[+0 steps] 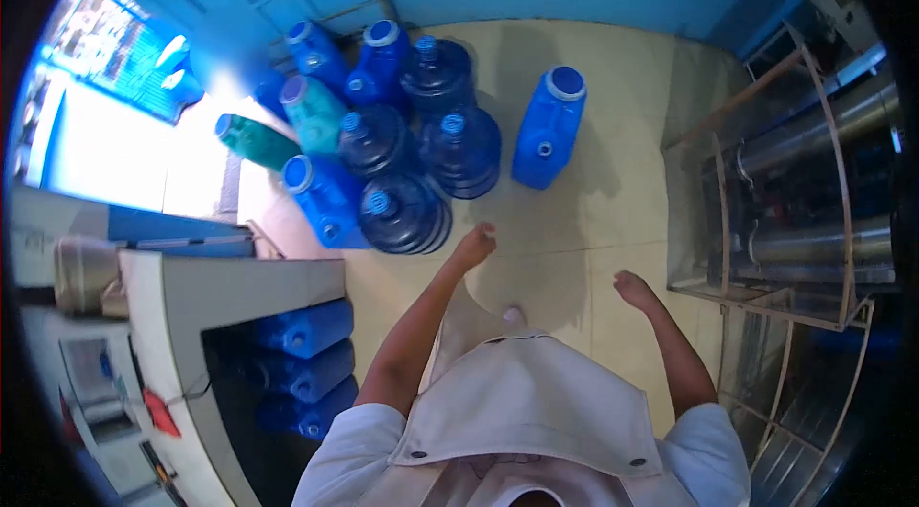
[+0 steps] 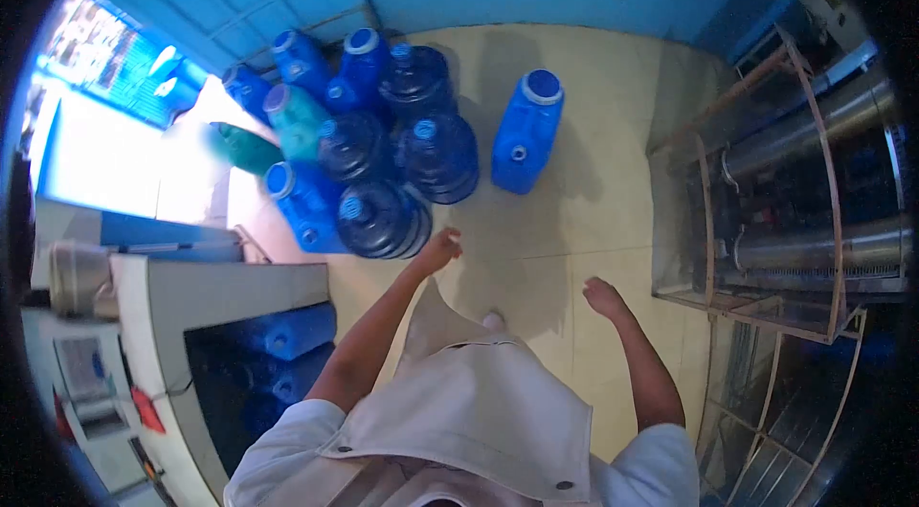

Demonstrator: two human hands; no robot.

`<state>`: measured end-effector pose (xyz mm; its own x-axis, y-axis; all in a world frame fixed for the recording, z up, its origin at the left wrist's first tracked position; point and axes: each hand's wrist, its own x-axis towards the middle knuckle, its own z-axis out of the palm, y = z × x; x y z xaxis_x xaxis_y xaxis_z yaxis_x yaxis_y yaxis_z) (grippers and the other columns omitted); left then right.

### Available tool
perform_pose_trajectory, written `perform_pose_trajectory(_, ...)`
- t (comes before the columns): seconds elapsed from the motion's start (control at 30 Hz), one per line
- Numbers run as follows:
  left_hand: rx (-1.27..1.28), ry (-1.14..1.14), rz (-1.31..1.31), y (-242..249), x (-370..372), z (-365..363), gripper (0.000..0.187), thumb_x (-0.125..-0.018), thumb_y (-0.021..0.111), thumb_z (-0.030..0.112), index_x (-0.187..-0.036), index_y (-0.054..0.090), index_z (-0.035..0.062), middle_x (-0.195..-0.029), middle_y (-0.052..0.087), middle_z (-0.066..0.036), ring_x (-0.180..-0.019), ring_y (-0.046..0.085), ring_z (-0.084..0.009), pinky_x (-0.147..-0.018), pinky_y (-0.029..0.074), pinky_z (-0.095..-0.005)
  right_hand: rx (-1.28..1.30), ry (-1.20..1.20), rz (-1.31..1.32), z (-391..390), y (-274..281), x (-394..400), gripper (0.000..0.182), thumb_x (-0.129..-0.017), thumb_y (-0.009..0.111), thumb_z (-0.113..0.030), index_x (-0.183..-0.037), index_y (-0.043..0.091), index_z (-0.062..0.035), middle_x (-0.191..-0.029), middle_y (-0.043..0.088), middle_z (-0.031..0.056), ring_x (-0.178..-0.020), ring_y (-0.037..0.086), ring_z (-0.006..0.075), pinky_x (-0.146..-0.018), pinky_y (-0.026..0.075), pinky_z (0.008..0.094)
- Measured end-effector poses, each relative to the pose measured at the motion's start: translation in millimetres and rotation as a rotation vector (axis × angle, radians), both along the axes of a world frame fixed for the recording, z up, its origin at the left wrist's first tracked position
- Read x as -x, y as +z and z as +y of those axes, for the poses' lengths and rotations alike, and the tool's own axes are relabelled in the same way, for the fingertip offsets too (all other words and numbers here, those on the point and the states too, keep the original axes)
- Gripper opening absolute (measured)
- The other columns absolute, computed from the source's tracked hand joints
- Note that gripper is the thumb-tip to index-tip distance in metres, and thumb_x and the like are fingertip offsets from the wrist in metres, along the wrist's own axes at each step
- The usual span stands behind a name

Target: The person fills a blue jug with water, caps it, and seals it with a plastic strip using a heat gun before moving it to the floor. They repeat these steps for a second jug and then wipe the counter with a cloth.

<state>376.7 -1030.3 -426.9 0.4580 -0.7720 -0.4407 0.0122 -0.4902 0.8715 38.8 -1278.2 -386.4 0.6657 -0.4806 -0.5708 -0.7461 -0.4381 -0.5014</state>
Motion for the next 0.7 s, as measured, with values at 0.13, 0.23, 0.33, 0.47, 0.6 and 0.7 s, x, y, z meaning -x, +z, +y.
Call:
perform_pose_trajectory(0.13,-0.049,0.198,-0.034,77.9,45.1,167.5,0.034,-0.078,0.055,0.010,-0.110,0.053,0.0005,-0.075,0.062,-0.011,-0.070,0.061,-0.0189,-0.064,0.048,-0.0313,-0.042,0.138,-0.094,76.8,70.6,-106.5,0.029,-0.082,0.054,-0.019,-0.101,0.058,0.0010,-0.100,0.062,0.0163,-0.094,0.058,0.0285,-0.082,0.045,0.0351)
perform_pose_trajectory(0.23,-0.056,0.410,-0.138,143.6,83.8,301.7,0.031,-0.078,0.054,0.010,-0.108,0.054,0.0002,-0.077,0.062,-0.011,-0.072,0.061,-0.0184,-0.067,0.047,-0.0306,-0.056,0.320,-0.277,176.0,111.7,-170.7,0.031,-0.083,0.049,-0.023,-0.101,0.060,-0.0003,-0.098,0.063,0.0183,-0.094,0.060,0.0303,-0.083,0.045,0.0360)
perform_pose_trajectory(0.33,-0.016,0.711,-0.230,212.7,166.9,438.2,0.029,-0.079,0.053,0.010,-0.107,0.053,-0.0001,-0.080,0.062,-0.011,-0.075,0.060,-0.0168,-0.070,0.047,-0.0295,-0.253,0.412,-0.406,308.0,88.6,-218.6,0.028,-0.083,0.049,-0.020,-0.100,0.060,0.0001,-0.099,0.063,0.0184,-0.093,0.060,0.0293,-0.082,0.045,0.0347)
perform_pose_trajectory(0.47,0.125,1.152,-0.245,283.4,307.0,609.3,0.024,-0.084,0.049,0.009,-0.105,0.051,-0.0008,-0.081,0.061,-0.009,-0.075,0.058,-0.0153,-0.070,0.047,-0.0278,-0.374,0.960,-0.413,558.2,145.0,-201.6,0.028,-0.082,0.050,-0.018,-0.102,0.059,0.0007,-0.095,0.064,0.0151,-0.089,0.060,0.0252,-0.079,0.046,0.0326)
perform_pose_trajectory(0.6,0.173,1.474,-0.269,334.4,471.3,730.6,0.021,-0.088,0.047,0.010,-0.106,0.051,0.0002,-0.083,0.060,-0.006,-0.076,0.056,-0.0133,-0.071,0.047,-0.0263,-0.736,1.444,-0.089,793.6,247.8,-91.6,0.027,-0.086,0.051,-0.016,-0.107,0.057,-0.0002,-0.083,0.059,0.0039,-0.075,0.055,0.0123,-0.070,0.045,0.0250)
perform_pose_trajectory(0.7,0.200,1.672,-0.350,373.9,560.0,801.8,0.020,-0.089,0.048,0.013,-0.105,0.054,0.0015,-0.084,0.061,-0.006,-0.079,0.056,-0.0111,-0.072,0.046,-0.0254,-0.767,1.747,0.018,926.7,309.9,-23.1,0.026,-0.087,0.050,-0.016,-0.108,0.057,-0.0007,-0.085,0.060,0.0027,-0.076,0.055,0.0098,-0.068,0.045,0.0227)
